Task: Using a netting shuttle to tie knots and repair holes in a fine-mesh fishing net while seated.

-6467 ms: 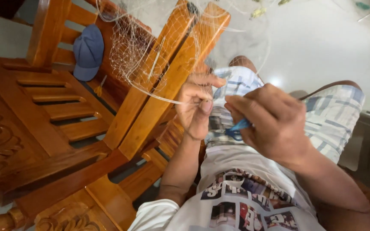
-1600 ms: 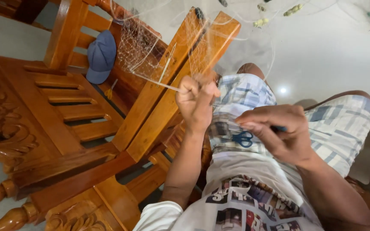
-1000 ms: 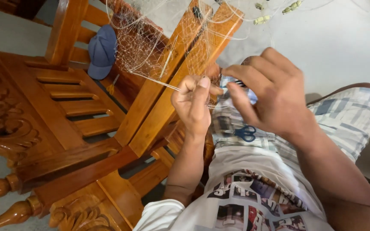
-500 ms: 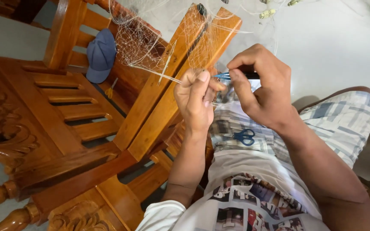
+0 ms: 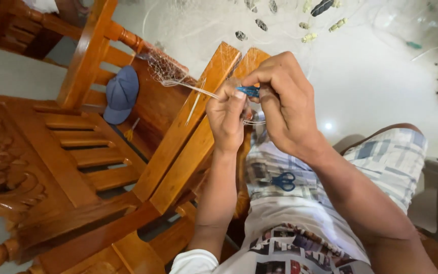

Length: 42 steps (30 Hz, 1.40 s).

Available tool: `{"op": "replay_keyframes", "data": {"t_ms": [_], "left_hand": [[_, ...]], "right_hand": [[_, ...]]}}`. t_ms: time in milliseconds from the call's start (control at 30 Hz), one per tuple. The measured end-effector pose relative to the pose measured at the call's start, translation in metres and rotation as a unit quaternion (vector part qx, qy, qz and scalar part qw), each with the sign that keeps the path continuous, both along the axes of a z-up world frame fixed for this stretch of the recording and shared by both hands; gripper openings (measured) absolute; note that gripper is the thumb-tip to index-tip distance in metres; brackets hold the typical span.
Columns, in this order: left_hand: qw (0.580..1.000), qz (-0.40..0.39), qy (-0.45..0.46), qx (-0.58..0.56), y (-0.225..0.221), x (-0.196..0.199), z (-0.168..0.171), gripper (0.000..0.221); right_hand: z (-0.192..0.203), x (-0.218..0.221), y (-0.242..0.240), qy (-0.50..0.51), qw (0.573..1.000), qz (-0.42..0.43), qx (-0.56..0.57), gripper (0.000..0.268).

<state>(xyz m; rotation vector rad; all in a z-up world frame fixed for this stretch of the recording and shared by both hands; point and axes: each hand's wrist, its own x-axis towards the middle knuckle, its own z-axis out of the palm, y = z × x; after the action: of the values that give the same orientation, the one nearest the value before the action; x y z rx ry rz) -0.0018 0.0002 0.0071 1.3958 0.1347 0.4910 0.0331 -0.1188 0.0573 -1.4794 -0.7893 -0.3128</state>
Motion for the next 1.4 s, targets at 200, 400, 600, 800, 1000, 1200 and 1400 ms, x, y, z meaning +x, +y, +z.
{"op": "replay_keyframes", "data": {"t_ms": [200, 400, 600, 800, 1000, 1200, 1400], "left_hand": [[0.989, 0.000, -0.085, 0.125, -0.010, 0.005, 0.020, 0.039], [0.981, 0.053, -0.037, 0.185, -0.014, 0.006, 0.014, 0.045], [0.995, -0.008, -0.071, 0.076, -0.010, -0.010, 0.008, 0.026], [0.994, -0.005, -0.072, 0.080, -0.014, -0.021, 0.007, 0.030], [0.992, -0.008, -0.084, 0.095, -0.008, -0.031, -0.005, 0.029], [0.994, 0.013, -0.090, 0.058, -0.005, -0.040, -0.028, 0.030], [0.991, 0.008, -0.105, 0.077, -0.007, -0.054, -0.043, 0.036]], "right_hand": [[0.001, -0.004, 0.004, 0.080, 0.996, -0.047, -0.001, 0.022], [0.030, -0.005, 0.000, -0.028, 0.991, -0.115, 0.070, 0.008], [0.010, -0.014, -0.041, 0.049, 0.923, 0.178, 0.338, 0.014], [-0.021, -0.053, -0.038, 0.089, 0.984, -0.013, 0.155, 0.027], [-0.033, -0.076, -0.032, 0.316, 0.871, 0.199, 0.320, 0.021], [-0.065, -0.084, -0.024, 0.265, 0.898, 0.103, 0.336, 0.019], [-0.063, -0.077, -0.049, 0.162, 0.978, -0.027, 0.131, 0.019]]}}
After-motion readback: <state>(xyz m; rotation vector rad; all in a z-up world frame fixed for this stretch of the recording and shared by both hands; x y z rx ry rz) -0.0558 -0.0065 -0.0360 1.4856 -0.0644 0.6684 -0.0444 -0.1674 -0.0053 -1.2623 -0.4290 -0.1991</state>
